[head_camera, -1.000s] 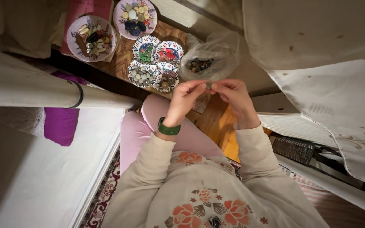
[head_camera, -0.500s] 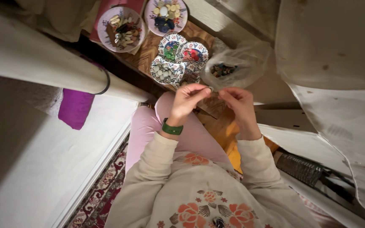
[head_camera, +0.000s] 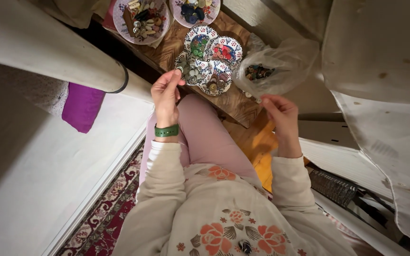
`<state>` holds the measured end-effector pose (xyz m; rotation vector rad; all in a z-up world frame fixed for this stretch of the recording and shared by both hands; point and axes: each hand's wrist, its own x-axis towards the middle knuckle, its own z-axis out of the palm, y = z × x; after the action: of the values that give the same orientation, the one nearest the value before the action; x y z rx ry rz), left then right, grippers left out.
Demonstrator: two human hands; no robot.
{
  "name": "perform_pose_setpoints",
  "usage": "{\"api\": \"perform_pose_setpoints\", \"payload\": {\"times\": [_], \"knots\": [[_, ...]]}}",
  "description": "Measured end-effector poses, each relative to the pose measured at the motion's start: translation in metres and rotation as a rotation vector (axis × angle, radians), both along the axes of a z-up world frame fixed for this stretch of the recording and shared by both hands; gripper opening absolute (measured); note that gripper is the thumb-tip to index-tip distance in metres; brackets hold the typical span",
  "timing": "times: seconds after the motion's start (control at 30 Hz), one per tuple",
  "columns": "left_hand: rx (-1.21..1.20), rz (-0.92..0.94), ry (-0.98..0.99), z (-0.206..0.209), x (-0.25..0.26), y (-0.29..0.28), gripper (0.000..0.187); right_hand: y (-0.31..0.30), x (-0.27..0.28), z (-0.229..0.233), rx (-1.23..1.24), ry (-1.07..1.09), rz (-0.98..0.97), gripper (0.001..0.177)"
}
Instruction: The recorder is sorting various buttons from a plastic bag into different small decorative bowls.
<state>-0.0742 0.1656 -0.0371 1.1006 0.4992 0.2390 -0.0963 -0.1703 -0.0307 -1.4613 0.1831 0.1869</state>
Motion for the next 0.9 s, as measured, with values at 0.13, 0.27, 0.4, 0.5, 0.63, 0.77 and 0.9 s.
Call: {"api": "perform_pose_setpoints", "payload": {"times": [0.13,0.27,0.4,0.5,0.63,0.77,0.9], "knots": [[0.003,-0.016,-0.026,-0.014,0.003,0.001,0.017,0.005,-0.003,0.005,0.012,0.035,0.004,0.019],[0.092,-0.049,-0.003,-0.019,0.023,0.003,0.016,0.006,-0.003,0.008,-0.021,0.042,-0.005,0.02],[0.391,-0.122,-0.27,-0.044,0.092,0.015,0.015,0.007,-0.003,0.018,-0.034,0.044,-0.022,0.022],[0.711,-0.133,-0.162,-0.018,0.145,0.019,0.012,0.0,-0.001,0.011,-0.071,0.026,-0.033,0.023],[1.087,-0.138,-0.019,-0.018,0.193,0.033,0.009,-0.014,-0.004,0.003,-0.094,0.046,-0.08,0.023],[1.345,-0.216,-0.083,-0.038,0.218,0.046,0.007,-0.025,-0.005,-0.007,-0.044,0.016,-0.097,0.024],[1.526,-0.249,0.088,-0.052,0.233,0.042,0.007,-0.031,-0.002,-0.013,-0.01,0.042,-0.094,0.023]]}}
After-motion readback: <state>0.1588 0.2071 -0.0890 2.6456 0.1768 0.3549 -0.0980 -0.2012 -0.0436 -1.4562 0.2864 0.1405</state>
